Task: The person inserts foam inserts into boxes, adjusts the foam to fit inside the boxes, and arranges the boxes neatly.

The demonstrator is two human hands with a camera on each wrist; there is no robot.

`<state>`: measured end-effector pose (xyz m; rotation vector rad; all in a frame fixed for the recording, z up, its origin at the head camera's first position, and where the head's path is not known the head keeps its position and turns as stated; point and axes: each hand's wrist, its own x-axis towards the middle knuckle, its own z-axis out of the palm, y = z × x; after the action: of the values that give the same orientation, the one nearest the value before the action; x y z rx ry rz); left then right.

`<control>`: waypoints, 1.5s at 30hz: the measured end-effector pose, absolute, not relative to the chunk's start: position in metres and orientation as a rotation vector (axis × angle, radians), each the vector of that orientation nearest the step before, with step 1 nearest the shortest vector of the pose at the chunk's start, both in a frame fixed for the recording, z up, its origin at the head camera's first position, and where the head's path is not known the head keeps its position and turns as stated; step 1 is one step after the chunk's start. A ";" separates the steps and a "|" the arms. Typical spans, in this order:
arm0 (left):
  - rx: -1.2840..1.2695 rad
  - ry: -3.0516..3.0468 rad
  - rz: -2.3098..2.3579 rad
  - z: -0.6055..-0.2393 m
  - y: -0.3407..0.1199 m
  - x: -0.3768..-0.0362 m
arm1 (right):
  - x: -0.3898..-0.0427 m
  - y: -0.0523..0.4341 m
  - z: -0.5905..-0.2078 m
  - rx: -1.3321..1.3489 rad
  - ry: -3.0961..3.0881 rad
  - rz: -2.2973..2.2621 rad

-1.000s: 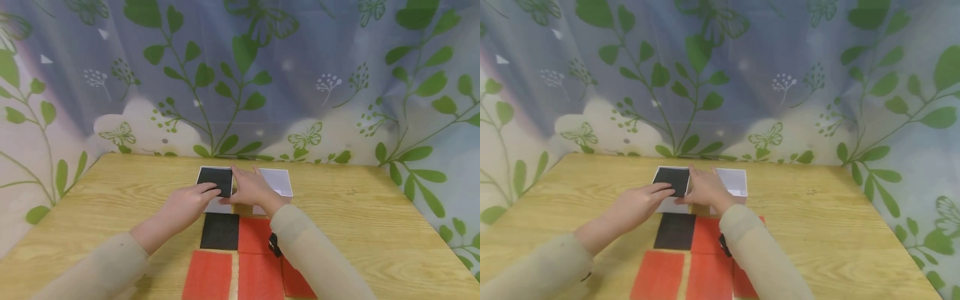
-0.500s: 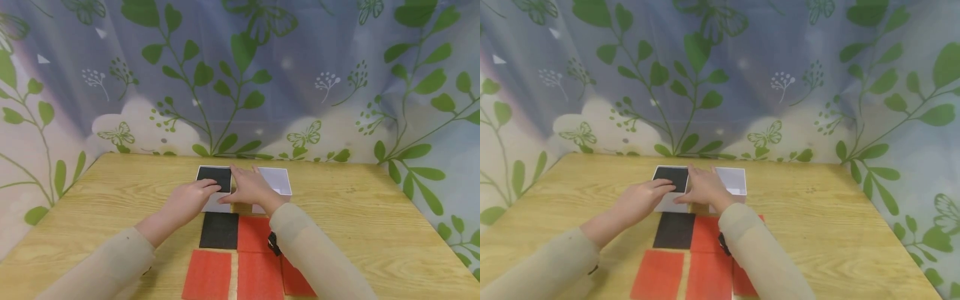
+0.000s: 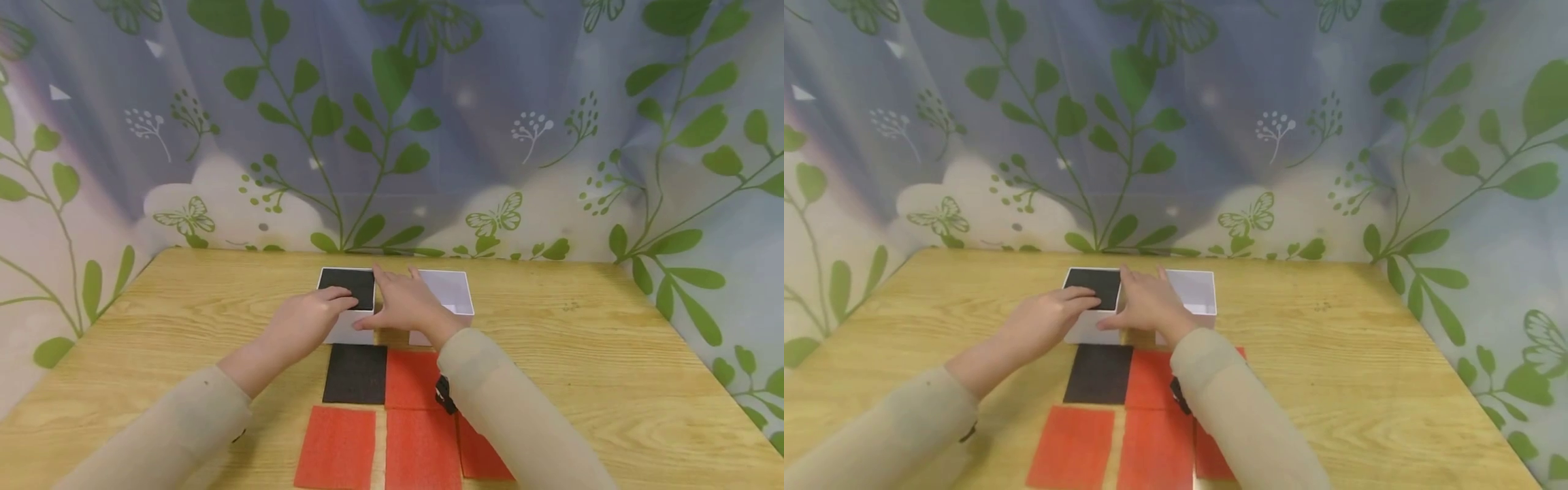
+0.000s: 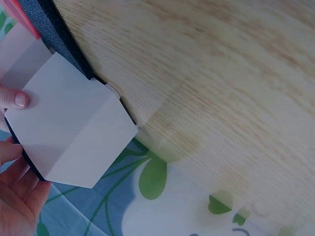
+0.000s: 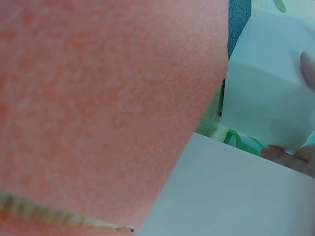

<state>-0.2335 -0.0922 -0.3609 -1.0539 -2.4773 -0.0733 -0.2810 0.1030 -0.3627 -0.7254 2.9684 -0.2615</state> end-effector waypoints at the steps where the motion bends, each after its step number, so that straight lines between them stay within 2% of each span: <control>1: -1.051 -2.482 -0.075 -0.360 -0.092 -0.233 | -0.281 0.103 -0.363 -0.728 2.967 -0.265; 16: -1.059 -2.461 -0.153 -0.367 -0.094 -0.233 | -0.282 0.102 -0.363 -0.705 2.969 -0.270; 24: -0.854 -2.487 -0.100 -0.364 -0.111 -0.236 | -0.281 0.101 -0.363 -0.721 2.977 -0.236; 32: -0.916 -2.403 -0.091 -0.366 -0.117 -0.235 | -0.281 0.101 -0.364 -0.708 2.986 -0.242; 45: -0.764 -2.789 0.032 -0.361 -0.103 -0.254 | -0.282 0.101 -0.365 -0.716 2.987 -0.214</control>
<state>-0.2539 -0.1028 -0.3611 -0.7642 -2.7886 0.0321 -0.2824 0.1012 -0.3649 -0.7159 2.9874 -0.2142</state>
